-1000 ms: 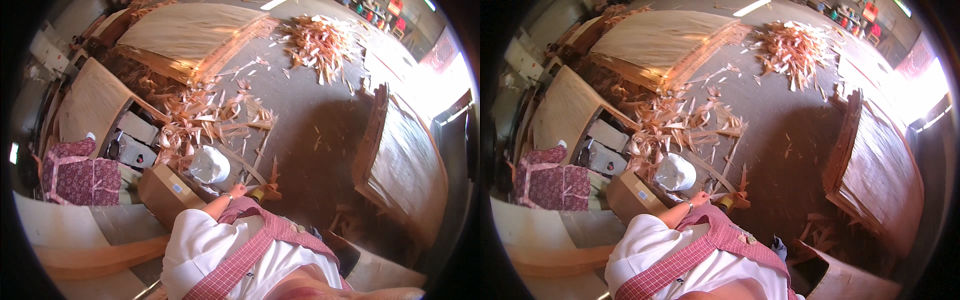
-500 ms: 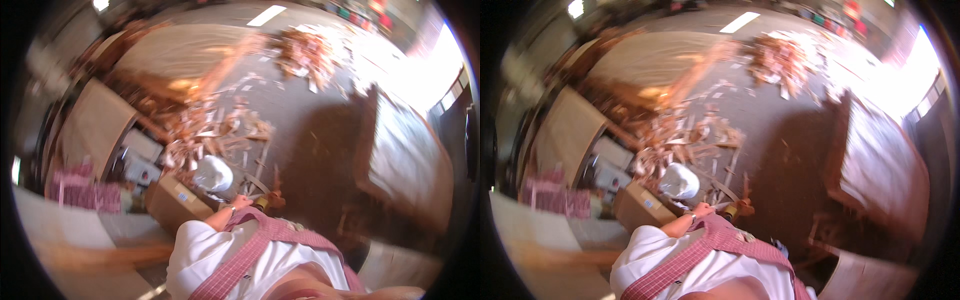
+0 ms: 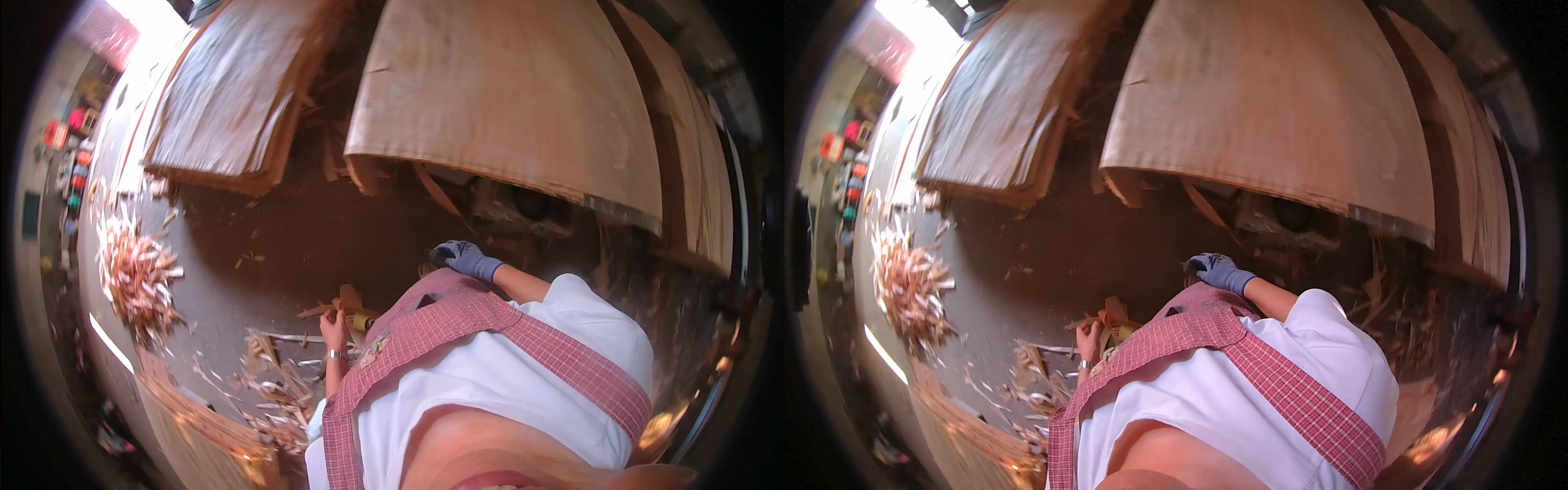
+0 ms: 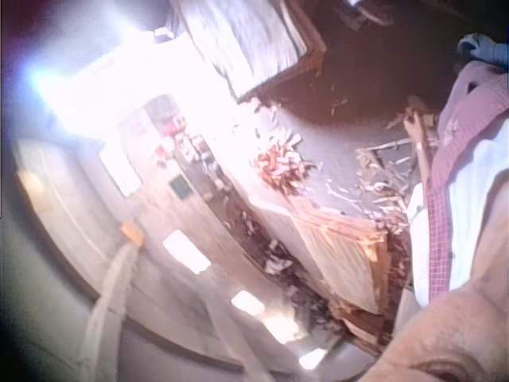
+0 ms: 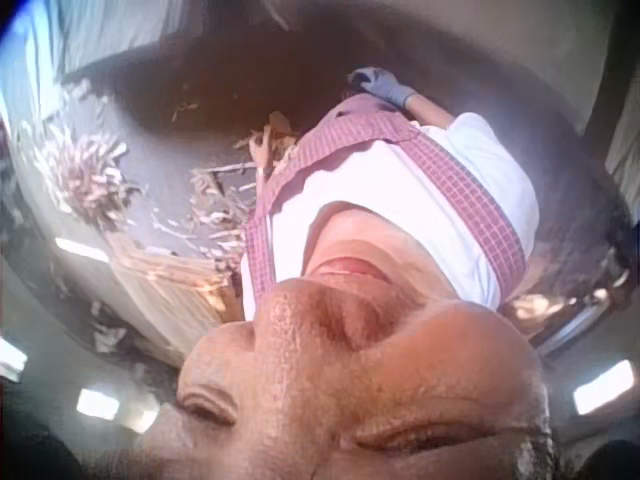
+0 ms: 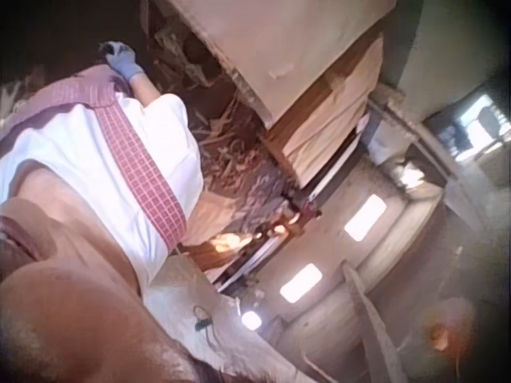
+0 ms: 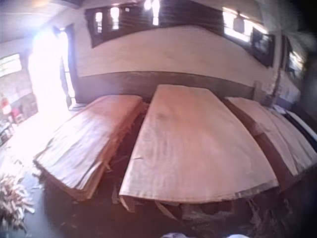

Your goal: The person applies adhesive tape to cracks and holes in large sheets of wood veneer using a small cutting tool to trim tape and remove excess wood material.

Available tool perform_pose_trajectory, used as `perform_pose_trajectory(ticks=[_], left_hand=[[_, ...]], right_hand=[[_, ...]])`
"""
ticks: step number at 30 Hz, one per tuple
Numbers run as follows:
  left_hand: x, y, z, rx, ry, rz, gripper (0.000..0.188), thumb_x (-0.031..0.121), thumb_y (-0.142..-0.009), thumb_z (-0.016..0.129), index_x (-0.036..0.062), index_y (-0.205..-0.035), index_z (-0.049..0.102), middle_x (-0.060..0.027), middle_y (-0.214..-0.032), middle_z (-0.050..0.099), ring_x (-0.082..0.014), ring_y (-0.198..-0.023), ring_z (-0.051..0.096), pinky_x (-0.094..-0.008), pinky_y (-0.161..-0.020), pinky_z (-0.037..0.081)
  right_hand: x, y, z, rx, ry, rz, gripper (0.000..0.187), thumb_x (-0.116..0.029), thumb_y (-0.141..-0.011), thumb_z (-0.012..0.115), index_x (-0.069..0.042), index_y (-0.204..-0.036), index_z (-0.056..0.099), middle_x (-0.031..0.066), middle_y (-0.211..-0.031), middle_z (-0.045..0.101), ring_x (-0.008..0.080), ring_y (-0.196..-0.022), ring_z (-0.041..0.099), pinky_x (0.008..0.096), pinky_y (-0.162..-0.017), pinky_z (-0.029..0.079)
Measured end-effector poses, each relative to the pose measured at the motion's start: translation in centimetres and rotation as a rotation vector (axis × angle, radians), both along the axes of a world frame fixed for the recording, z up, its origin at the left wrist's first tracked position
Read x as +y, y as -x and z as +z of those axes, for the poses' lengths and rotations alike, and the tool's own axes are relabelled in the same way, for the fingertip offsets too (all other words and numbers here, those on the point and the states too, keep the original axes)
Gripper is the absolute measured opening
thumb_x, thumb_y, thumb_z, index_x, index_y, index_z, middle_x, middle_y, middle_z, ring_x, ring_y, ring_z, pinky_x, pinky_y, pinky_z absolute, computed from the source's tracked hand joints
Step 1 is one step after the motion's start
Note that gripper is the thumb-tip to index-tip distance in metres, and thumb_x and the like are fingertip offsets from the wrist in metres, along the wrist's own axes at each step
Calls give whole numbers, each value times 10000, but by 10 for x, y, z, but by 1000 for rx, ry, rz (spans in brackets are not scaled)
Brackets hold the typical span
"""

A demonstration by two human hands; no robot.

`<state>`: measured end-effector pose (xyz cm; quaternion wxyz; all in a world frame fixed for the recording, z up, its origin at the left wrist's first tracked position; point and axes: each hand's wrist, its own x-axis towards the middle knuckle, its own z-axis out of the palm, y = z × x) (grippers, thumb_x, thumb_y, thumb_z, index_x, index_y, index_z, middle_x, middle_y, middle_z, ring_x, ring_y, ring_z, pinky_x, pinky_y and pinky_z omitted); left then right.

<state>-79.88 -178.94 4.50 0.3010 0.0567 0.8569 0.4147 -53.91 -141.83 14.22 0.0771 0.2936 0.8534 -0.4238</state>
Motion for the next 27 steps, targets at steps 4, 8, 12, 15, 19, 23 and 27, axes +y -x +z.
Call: perform_pose_trajectory(ticks=[4, 8, 12, 15, 19, 23, 27], left_hand=[[183, 2, 87, 414, 126, -347, 582, 319, -872, 673, -15, -1311, 486, -248, -1276, 510, -386, -1197, 494, -449, -1016, 399], [339, 1, 148, 771, -35, -667, 531, 276, -897, 641, 16, -1330, 477, -261, -1390, 440, -406, -1290, 423, -484, -1049, 370], [467, -32, 161, 875, -110, -917, 527, 279, -884, 636, 31, -1326, 494, -230, -1399, 452, -386, -1312, 406, -490, -1068, 335], [548, -108, 154, 867, -252, -1090, 529, 294, -880, 626, 43, -1329, 502, -208, -1399, 465, -370, -1327, 397, -496, -1082, 308], [601, -211, 151, 868, -315, -1281, 618, 357, -888, 605, 15, -1379, 450, -200, -1418, 458, -358, -1349, 381, -508, -1096, 282], [620, -299, 151, 897, -163, -1318, 763, 456, -912, 566, -46, -1444, 347, -232, -1460, 415, -365, -1375, 354, -502, -1126, 253], [627, -360, 146, 806, 102, -1275, 843, 523, -910, 556, -49, -1470, 293, -260, -1468, 393, -384, -1360, 373, -503, -1112, 291]], right_hand=[[41, -64, 10, 8, -3, -287, 348, -433, -894, 604, -147, -1076, 683, 122, -1084, 679, 328, -1029, 631, 429, -877, 494], [74, -110, 4, 117, 1, -519, 377, -455, -891, 624, -119, -1050, 687, 134, -1034, 688, 350, -976, 642, 436, -842, 501], [93, -134, 32, 148, 49, -715, 391, -449, -885, 634, -101, -1054, 685, 149, -1025, 688, 359, -969, 645, 433, -831, 503], [108, -181, 22, 104, -180, -835, 372, -417, -893, 633, -91, -1066, 680, 156, -1023, 686, 355, -978, 647, 427, -829, 505], [122, -235, 19, 62, -297, -940, 343, -372, -893, 639, -83, -1074, 675, 151, -1048, 678, 358, -988, 641, 426, -821, 508], [146, -302, 46, 120, -254, -1109, 309, -329, -892, 656, -87, -1084, 677, 139, -1037, 683, 331, -969, 652, 406, -817, 515], [165, -399, 37, 236, -144, -1166, 273, -288, -920, 630, -96, -1108, 673, 137, -1045, 686, 321, -969, 656, 407, -832, 516]])
